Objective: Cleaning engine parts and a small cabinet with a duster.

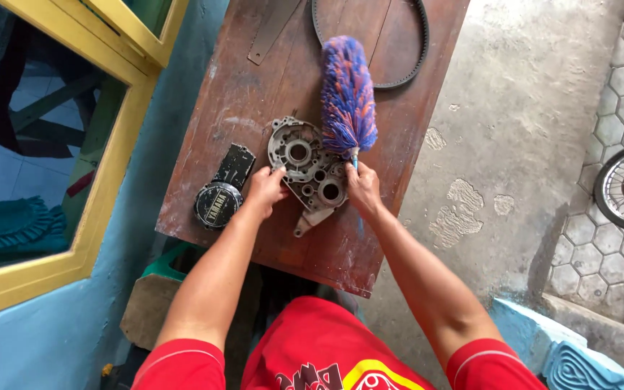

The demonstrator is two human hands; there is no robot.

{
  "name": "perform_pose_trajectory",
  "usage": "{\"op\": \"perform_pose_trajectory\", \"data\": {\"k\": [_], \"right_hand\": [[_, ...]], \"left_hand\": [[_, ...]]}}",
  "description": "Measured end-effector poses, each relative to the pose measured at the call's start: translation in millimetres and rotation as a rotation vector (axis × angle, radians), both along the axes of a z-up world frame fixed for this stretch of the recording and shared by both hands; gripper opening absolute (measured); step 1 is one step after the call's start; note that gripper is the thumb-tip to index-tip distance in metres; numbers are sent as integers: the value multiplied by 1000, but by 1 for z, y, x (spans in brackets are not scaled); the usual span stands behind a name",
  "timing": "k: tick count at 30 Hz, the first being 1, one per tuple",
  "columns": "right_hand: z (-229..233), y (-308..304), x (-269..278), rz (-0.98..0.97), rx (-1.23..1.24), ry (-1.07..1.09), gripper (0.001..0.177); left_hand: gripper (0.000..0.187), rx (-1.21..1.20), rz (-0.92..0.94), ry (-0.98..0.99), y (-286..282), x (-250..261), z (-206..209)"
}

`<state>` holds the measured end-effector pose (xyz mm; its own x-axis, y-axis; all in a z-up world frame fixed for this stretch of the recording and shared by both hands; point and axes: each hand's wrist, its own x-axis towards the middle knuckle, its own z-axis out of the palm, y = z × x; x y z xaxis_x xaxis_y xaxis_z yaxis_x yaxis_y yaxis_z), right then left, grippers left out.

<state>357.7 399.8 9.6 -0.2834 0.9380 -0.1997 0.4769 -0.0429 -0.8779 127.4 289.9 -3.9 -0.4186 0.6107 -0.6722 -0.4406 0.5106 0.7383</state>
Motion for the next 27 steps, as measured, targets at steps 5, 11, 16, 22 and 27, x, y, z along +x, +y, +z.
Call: {"op": "perform_pose_trajectory", "data": {"k": [5,11,16,22,27], "right_hand": [[-3,1,-30,-99,-43,99,35],[-13,29,-74,-120,-46,227,32],[-10,48,-67,-121,40,254,27],[28,8,5,-167,222,-99,28],[13,-50,50,-167,269,-170,27]], "left_hand": [[38,-66,-97,71,32,-43,4],[51,42,-40,85,64,-80,7],[73,100,15,80,67,-85,20],[80,175,-89,559,10,-44,5],[31,369,-504,1158,-78,4,37]]}}
